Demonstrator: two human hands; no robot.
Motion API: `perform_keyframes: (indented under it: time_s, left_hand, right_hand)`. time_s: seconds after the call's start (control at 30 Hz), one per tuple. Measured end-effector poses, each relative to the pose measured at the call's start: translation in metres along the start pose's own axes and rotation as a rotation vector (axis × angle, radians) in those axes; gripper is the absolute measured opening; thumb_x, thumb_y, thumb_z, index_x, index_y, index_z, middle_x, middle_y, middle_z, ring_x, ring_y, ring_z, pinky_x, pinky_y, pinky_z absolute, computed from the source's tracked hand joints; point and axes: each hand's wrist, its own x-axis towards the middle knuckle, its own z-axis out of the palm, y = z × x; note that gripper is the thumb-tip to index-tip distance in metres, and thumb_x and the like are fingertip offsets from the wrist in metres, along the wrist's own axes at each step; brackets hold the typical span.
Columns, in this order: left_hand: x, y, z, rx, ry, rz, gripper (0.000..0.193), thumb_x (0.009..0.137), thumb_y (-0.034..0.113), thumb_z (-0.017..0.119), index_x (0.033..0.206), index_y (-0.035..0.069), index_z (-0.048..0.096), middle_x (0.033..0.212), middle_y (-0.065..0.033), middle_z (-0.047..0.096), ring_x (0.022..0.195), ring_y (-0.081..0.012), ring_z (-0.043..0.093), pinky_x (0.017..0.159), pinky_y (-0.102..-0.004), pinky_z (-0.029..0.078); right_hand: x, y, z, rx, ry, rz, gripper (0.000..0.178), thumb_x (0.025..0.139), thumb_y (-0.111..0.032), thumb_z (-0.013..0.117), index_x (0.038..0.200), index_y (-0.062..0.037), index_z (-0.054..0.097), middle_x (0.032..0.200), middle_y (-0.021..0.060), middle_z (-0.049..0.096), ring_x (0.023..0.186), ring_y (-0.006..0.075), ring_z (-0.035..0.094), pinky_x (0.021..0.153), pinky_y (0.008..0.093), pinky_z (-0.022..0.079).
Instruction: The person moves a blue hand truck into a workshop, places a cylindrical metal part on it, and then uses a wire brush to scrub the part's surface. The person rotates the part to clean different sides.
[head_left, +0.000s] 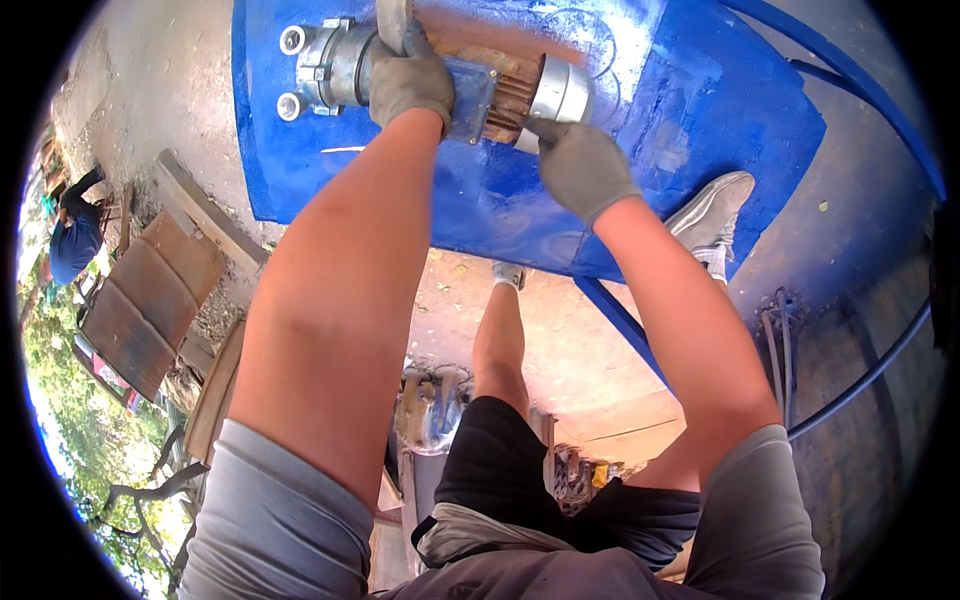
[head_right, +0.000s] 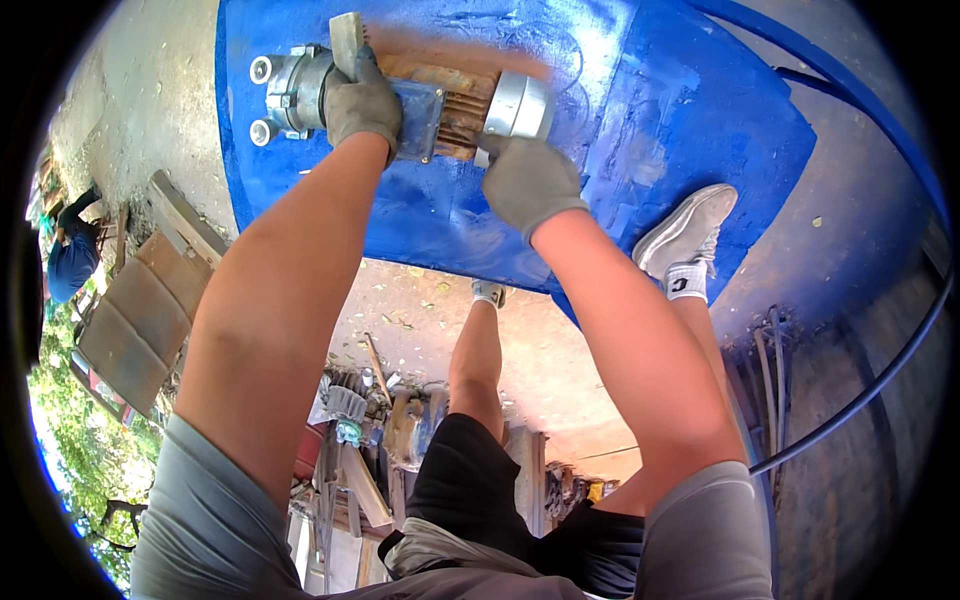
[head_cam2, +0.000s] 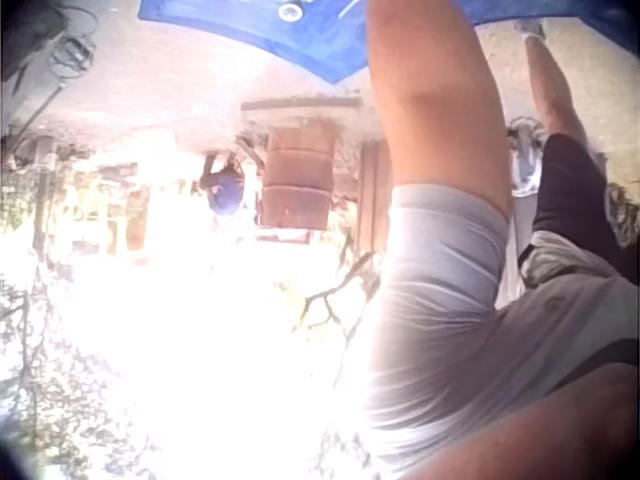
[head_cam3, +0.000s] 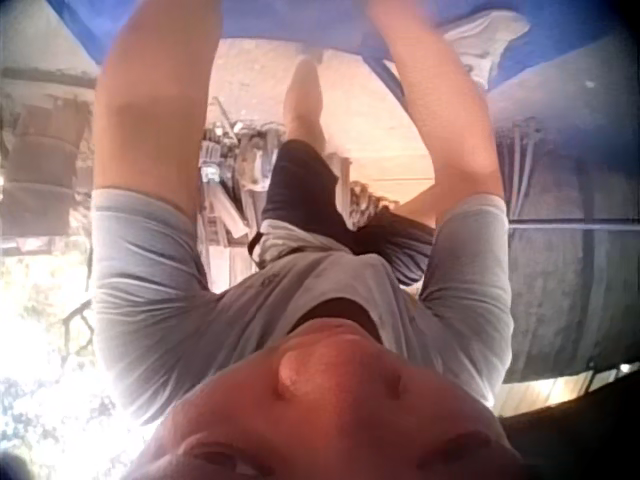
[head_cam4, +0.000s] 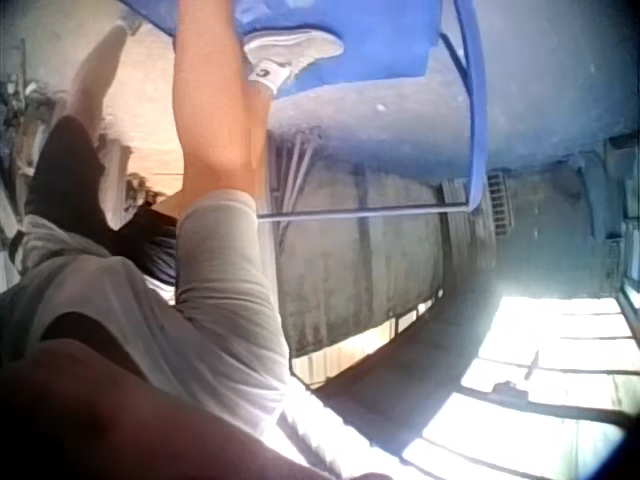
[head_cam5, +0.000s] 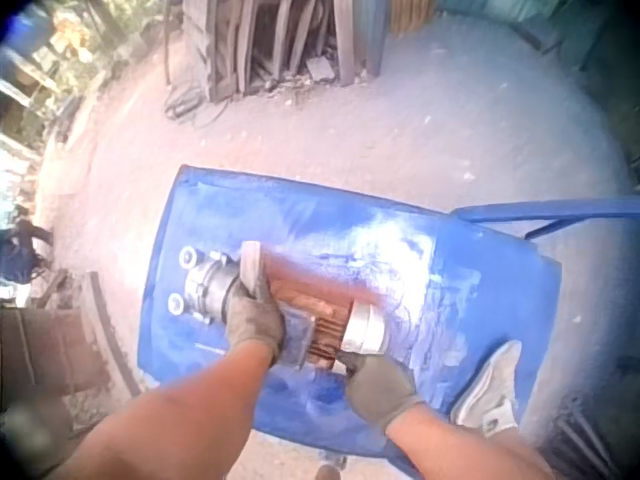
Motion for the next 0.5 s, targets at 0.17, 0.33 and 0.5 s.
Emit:
perform_keyframes:
  time_s: [0.17,0.33,0.5]
  left_hand:
    - [0.002,-0.009,-0.004,-0.047,0.016,0.006,0.078,0.109,0.066,0.049,0.160,0.006,0.055,0.149,-0.0262,0.069,0.140,-0.0447,0.064,0.119,-0.0503,0.050]
    - [0.000,-0.016,-0.001,-0.049,0.039,0.054,0.078,0.110,0.065,0.050,0.158,0.004,0.056,0.149,-0.0262,0.069,0.141,-0.0447,0.064,0.119,-0.0500,0.049]
    - [-0.002,-0.007,-0.002,-0.144,0.046,0.117,0.077,0.110,0.066,0.053,0.163,0.010,0.051,0.157,-0.0341,0.057,0.149,-0.0500,0.051,0.122,-0.0509,0.045]
  right_hand:
    - [0.002,0.008,-0.001,0.027,-0.057,-0.057,0.037,0.106,-0.023,0.060,0.138,-0.0280,0.080,0.110,0.0213,0.081,0.102,0.0418,0.078,0.095,0.0493,0.062]
    - [0.024,0.019,-0.031,-0.055,-0.148,-0.175,0.036,0.106,-0.023,0.064,0.138,-0.0261,0.081,0.102,0.0202,0.081,0.090,0.0353,0.078,0.089,0.0447,0.062]
    - [0.015,0.028,0.016,0.248,-0.017,-0.018,0.032,0.108,-0.026,0.063,0.134,-0.0286,0.082,0.114,0.0221,0.080,0.105,0.0414,0.077,0.095,0.0470,0.061]
